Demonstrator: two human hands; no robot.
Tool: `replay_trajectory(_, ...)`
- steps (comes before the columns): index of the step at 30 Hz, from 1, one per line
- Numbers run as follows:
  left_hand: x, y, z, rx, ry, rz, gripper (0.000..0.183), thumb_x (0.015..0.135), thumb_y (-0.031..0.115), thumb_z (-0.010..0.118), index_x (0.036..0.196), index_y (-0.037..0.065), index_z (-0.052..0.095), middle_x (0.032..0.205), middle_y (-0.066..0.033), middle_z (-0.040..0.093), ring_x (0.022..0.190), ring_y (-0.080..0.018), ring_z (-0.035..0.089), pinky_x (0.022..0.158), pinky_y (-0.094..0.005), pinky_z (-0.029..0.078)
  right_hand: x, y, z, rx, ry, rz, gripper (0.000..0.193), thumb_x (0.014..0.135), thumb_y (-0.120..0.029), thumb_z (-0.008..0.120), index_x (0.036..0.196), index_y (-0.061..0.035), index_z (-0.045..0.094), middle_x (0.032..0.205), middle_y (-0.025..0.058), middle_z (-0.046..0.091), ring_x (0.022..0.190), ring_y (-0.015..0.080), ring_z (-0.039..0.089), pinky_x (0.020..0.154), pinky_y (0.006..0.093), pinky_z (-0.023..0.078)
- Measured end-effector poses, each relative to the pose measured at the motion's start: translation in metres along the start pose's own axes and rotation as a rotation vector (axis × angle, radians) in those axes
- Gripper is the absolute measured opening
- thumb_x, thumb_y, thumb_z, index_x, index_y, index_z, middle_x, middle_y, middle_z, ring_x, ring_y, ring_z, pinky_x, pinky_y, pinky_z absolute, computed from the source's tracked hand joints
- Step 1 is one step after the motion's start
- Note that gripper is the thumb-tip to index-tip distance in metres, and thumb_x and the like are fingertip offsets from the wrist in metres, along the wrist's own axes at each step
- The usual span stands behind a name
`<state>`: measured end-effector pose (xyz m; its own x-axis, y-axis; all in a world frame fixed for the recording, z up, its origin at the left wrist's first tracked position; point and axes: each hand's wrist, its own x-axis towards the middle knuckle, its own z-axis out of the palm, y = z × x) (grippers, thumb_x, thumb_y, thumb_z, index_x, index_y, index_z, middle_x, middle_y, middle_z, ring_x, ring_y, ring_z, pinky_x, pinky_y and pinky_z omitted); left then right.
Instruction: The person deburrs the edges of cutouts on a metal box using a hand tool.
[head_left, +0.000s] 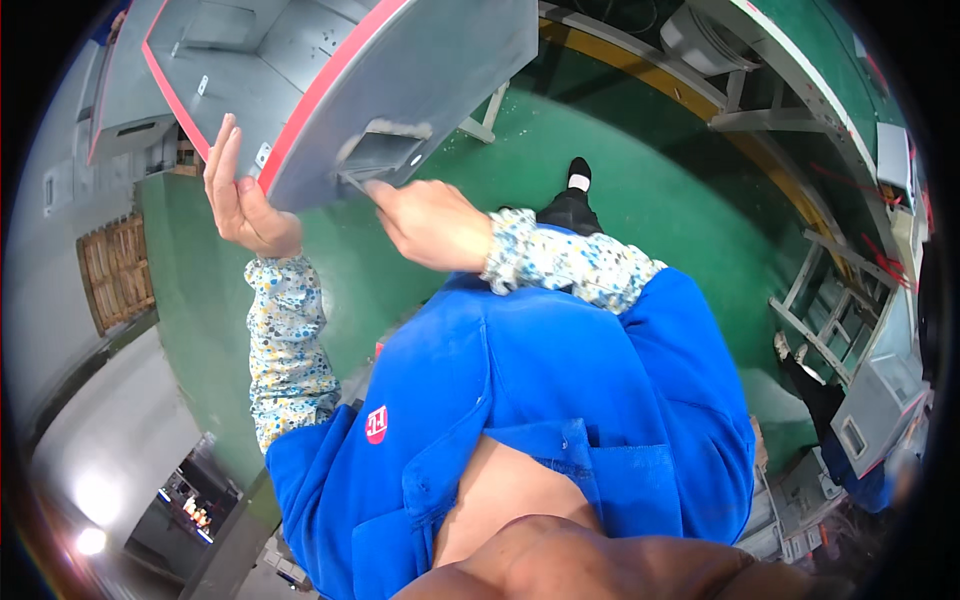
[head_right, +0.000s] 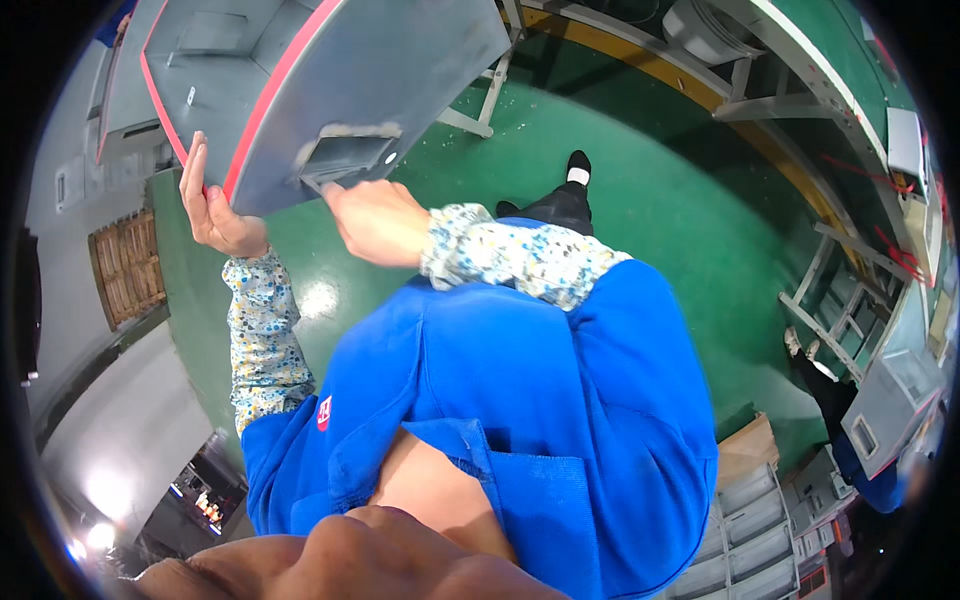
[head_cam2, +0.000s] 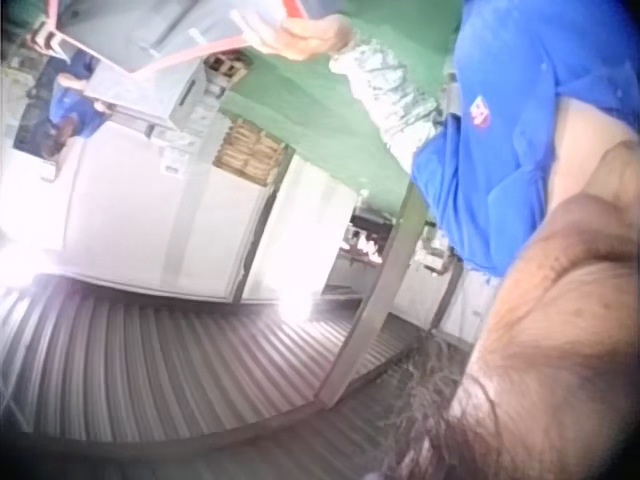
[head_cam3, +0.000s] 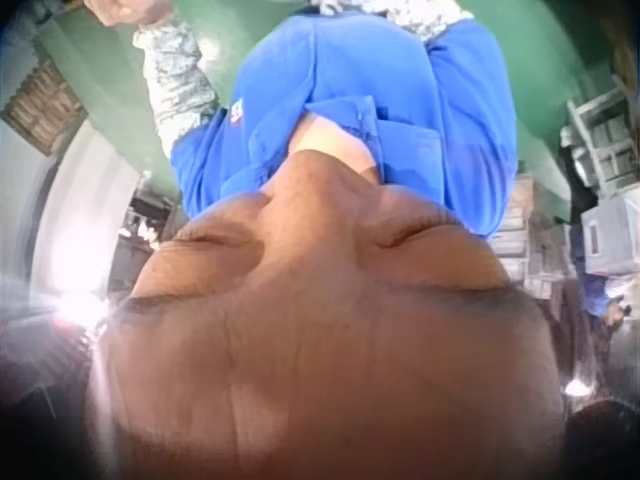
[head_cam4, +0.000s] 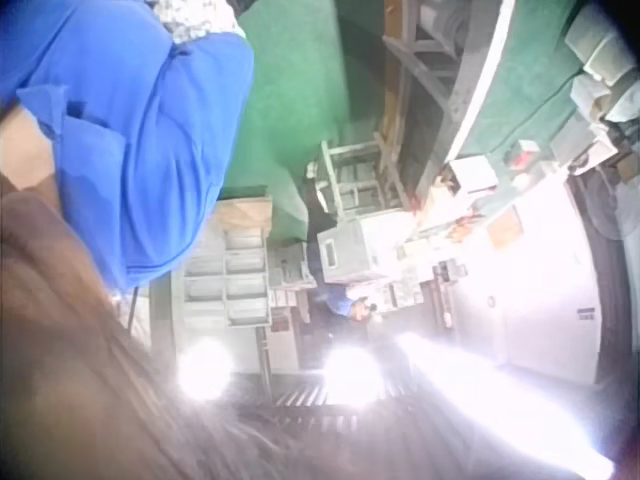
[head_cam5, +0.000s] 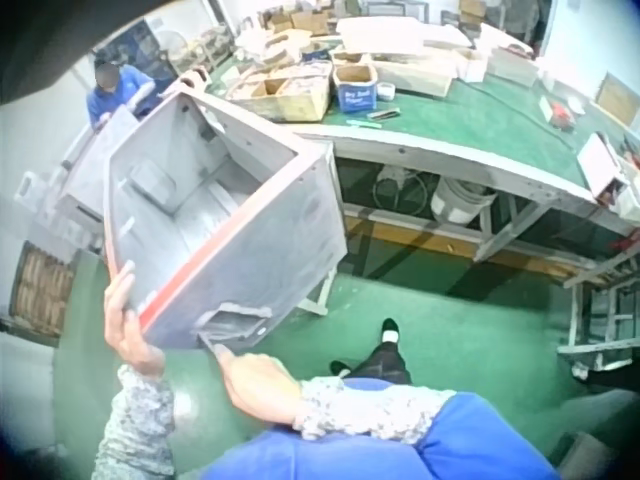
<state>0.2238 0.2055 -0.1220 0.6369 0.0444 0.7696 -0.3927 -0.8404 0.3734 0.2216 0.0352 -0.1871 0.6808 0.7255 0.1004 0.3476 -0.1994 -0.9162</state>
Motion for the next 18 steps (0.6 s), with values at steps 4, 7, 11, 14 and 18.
replay_trajectory(4, -0.001, -0.002, -0.002, 0.048, -0.007, -0.004, 0.044, 0.074, 0.004, 0.032, 0.109, -0.010, 0.053, 0.113, -0.0226, 0.055, 0.107, -0.0303, 0.052, 0.097, -0.0398, 0.038, -0.005, -0.016, -0.005, -0.129, -0.058, 0.027, 0.030, 0.077, -0.008, 0.049, 0.103, 0.0062, 0.046, 0.056, 0.0200, 0.055, 0.052, 0.0378, 0.056, 0.049, 0.0465, 0.045)
replay_trajectory(7, 0.000, 0.000, 0.002, 0.031, 0.022, -0.013, 0.043, 0.073, 0.005, 0.033, 0.108, -0.009, 0.055, 0.113, -0.0218, 0.055, 0.107, -0.0302, 0.052, 0.096, -0.0393, 0.038, -0.005, -0.013, -0.008, -0.164, -0.045, -0.024, 0.034, 0.072, -0.006, 0.050, 0.103, 0.0060, 0.044, 0.055, 0.0188, 0.055, 0.051, 0.0372, 0.056, 0.047, 0.0455, 0.044)
replay_trajectory(11, 0.000, 0.003, 0.004, -0.004, 0.037, -0.033, 0.042, 0.073, 0.006, 0.034, 0.105, -0.008, 0.057, 0.112, -0.0211, 0.056, 0.106, -0.0304, 0.052, 0.096, -0.0394, 0.037, 0.001, -0.005, -0.009, -0.219, -0.011, -0.082, 0.039, 0.068, -0.005, 0.052, 0.105, 0.0045, 0.044, 0.054, 0.0162, 0.055, 0.050, 0.0353, 0.056, 0.044, 0.0442, 0.043)
replay_trajectory(14, -0.001, -0.002, 0.002, -0.005, 0.042, -0.051, 0.041, 0.073, 0.006, 0.035, 0.105, -0.009, 0.056, 0.111, -0.0214, 0.057, 0.105, -0.0313, 0.053, 0.097, -0.0400, 0.035, -0.015, -0.004, -0.031, -0.347, -0.237, 0.010, 0.045, 0.070, -0.007, 0.053, 0.112, 0.0024, 0.045, 0.055, 0.0149, 0.055, 0.051, 0.0343, 0.056, 0.047, 0.0434, 0.043)
replay_trajectory(18, -0.001, -0.001, 0.002, -0.023, 0.070, -0.059, 0.041, 0.073, 0.006, 0.034, 0.105, -0.010, 0.056, 0.110, -0.0218, 0.058, 0.106, -0.0318, 0.053, 0.097, -0.0407, 0.034, -0.051, 0.035, -0.061, -0.240, -0.195, 0.049, 0.033, 0.078, -0.011, 0.052, 0.111, -0.0036, 0.053, 0.057, 0.0165, 0.055, 0.053, 0.0343, 0.056, 0.050, 0.0429, 0.045)
